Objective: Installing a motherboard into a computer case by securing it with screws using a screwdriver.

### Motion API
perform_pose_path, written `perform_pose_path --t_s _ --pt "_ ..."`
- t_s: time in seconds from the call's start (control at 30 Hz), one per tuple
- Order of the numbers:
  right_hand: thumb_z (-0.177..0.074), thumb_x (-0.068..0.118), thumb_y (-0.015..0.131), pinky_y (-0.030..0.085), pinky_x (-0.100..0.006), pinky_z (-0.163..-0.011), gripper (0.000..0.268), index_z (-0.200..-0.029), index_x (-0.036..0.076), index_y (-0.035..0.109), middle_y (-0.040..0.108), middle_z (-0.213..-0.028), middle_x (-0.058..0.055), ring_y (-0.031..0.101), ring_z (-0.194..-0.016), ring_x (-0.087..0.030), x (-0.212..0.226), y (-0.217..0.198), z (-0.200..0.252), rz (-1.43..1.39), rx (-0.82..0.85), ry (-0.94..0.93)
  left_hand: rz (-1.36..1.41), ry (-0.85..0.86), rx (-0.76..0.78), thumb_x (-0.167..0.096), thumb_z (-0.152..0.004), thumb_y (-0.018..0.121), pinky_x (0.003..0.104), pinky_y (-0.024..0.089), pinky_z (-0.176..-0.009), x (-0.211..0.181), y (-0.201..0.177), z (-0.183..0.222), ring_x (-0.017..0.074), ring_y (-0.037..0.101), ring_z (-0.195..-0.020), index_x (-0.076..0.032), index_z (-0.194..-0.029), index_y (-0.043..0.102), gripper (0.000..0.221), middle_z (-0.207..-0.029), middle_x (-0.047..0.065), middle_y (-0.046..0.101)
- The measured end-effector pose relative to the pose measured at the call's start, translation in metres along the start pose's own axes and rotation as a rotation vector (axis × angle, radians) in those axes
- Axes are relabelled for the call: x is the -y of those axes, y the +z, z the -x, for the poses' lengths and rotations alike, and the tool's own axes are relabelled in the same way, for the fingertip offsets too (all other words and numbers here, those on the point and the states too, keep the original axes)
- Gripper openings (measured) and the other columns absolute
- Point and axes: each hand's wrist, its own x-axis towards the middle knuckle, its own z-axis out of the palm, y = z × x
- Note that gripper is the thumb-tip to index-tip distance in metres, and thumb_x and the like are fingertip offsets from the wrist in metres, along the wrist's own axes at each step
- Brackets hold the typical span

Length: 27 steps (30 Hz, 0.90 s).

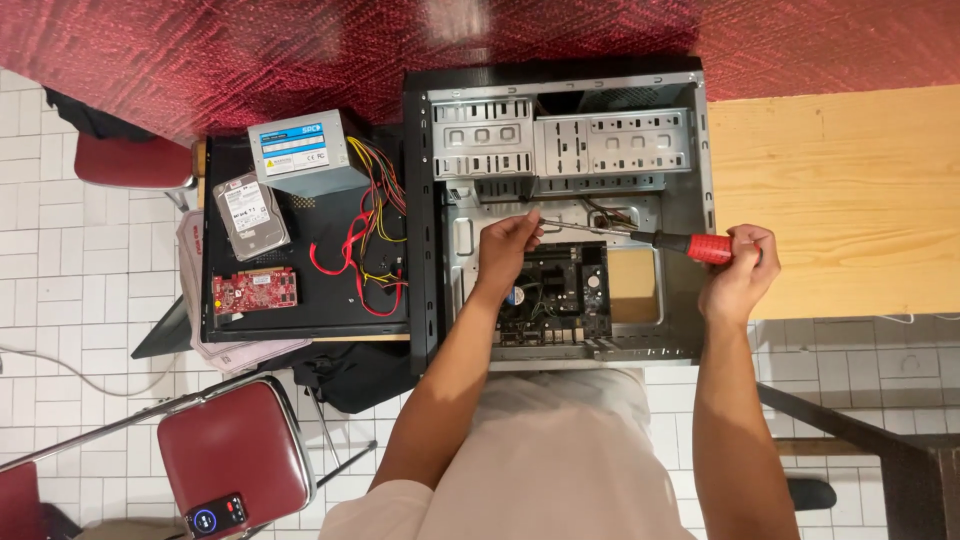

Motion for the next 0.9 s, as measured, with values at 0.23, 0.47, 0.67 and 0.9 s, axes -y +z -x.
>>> perform_pose_path --t_s 0.23,0.47,0.67,0.9 --pt "-0.092 0.024 0.064 0.047 -0.027 -0.046 0.022 -0.092 0.002 0.065 0.044 -0.069 -0.011 0.05 -0.056 -0.016 -0.013 -0.008 -0.005 -0.01 0.009 -0.015 -0.137 0.08 0.017 -0.03 -0.1 0.076 0.024 0.059 -0.065 0.002 -0.004 0.002 0.0125 0.069 -0.067 -0.001 -0.094 0.079 0.029 -0.077 0.012 0.075" --pt "-0.09 0.02 0.063 0.046 -0.026 -0.047 0.02 -0.091 0.0 0.064 0.044 -0.067 -0.01 0.052 -0.057 -0.016 -0.003 -0.003 -0.003 -0.05 0.014 -0.016 -0.269 0.133 0.025 -0.029 -0.1 0.074 0.026 0.059 -0.064 -0.002 -0.003 0.005 0.0119 0.07 -0.066 -0.005 -0.089 0.08 0.028 -0.072 0.01 0.074" --pt "-0.094 0.023 0.066 0.049 -0.024 -0.045 0.023 -0.098 0.0 0.064 0.047 -0.07 -0.011 0.054 -0.056 -0.016 0.0 -0.004 -0.002 -0.098 0.037 0.036 -0.316 0.153 0.069 -0.03 -0.104 0.07 0.029 0.057 -0.062 -0.004 -0.001 0.007 0.0147 0.07 -0.068 -0.004 -0.088 0.079 0.032 -0.072 0.012 0.074" --pt "-0.1 0.026 0.069 0.047 -0.023 -0.049 0.022 -0.108 0.007 0.059 0.052 -0.091 -0.006 0.058 -0.068 -0.015 0.013 -0.004 -0.001 -0.027 0.14 0.051 -0.371 0.064 0.079 -0.037 -0.102 0.064 0.029 0.051 -0.063 -0.032 0.006 0.019 0.0128 0.062 -0.067 -0.008 -0.079 0.072 0.038 -0.071 0.006 0.068"
